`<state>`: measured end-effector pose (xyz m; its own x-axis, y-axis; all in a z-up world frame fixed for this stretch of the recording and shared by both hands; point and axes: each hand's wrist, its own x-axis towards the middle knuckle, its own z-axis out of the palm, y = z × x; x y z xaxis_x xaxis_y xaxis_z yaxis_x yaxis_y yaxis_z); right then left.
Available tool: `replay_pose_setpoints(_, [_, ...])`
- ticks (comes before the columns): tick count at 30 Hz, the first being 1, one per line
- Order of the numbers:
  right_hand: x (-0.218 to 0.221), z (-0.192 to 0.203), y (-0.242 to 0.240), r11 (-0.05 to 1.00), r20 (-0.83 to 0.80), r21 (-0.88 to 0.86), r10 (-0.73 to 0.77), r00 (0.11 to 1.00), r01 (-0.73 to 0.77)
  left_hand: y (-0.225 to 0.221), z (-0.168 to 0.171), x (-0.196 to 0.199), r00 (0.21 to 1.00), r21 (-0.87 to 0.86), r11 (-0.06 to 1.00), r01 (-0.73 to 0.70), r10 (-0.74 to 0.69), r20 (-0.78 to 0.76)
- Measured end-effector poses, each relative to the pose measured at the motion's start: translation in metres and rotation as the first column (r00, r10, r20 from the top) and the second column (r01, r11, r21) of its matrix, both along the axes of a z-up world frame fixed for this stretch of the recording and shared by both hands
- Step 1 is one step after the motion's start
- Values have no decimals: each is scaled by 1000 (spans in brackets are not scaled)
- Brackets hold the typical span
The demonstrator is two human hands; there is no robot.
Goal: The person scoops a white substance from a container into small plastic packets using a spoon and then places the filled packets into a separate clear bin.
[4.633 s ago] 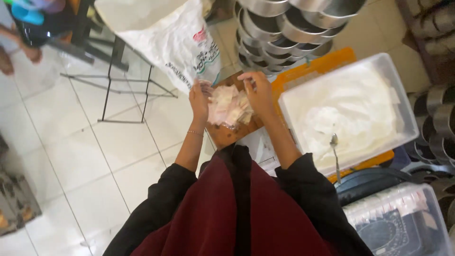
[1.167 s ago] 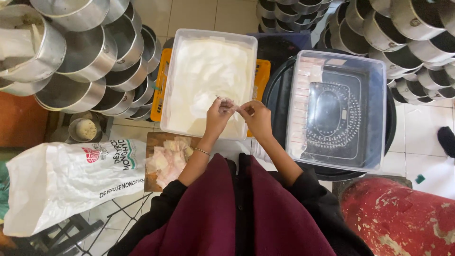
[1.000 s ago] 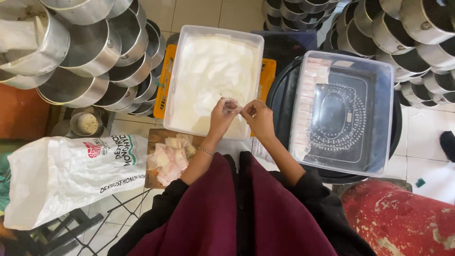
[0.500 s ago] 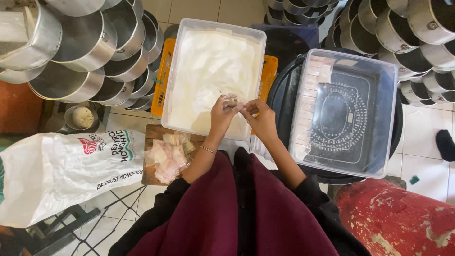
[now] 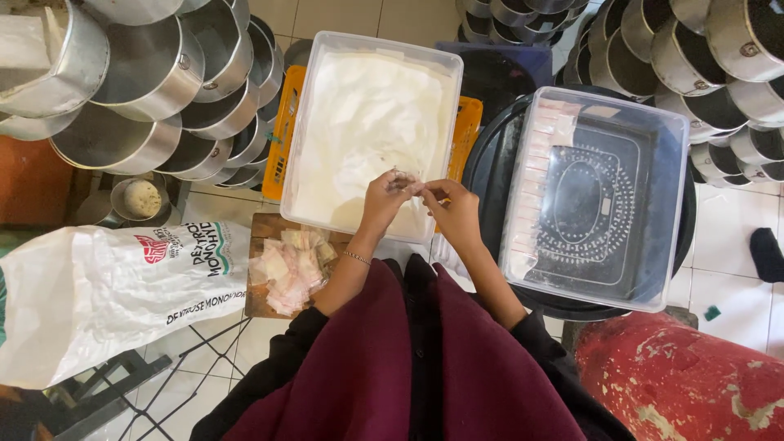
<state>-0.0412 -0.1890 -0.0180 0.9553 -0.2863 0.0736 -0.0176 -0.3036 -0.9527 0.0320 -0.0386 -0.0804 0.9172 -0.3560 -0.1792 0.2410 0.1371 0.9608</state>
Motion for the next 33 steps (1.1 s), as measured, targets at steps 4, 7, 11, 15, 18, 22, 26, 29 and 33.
replay_pose_setpoints(4, [1,-1,1,995,-91,100,-6,996,15,2,14,-1,999,61,998,12,-10,-36])
replay_pose_setpoints(7, [1,5,3,991,-105,136,11,994,4,6,15,-1,999,10,1000,25,-25,-33])
replay_pose_setpoints(11, [0,7,5,988,-134,155,10,991,11,7,10,0,999,30,999,41,-41,-1])
replay_pose_setpoints(15, [1,7,5,989,-135,148,7,991,14,7,2,1,998,-31,998,46,-45,34])
replay_pose_setpoints(18, [3,5,6,996,-76,91,3,997,4,5,9,1,999,-65,997,37,-38,-7])
replay_pose_setpoints(22, [6,13,6,999,-78,38,14,997,-11,4,0,1,998,-117,992,55,-59,-26])
replay_pose_setpoints(26, [9,8,5,994,-134,108,2,991,12,4,-15,3,999,-54,998,45,-45,9])
replay_pose_setpoints(29, [11,2,5,984,-181,180,17,983,16,6,-11,3,999,-27,999,38,-37,20])
replay_pose_setpoints(33, [15,-3,9,977,-163,193,-53,985,84,11,10,4,997,64,998,11,-16,72])
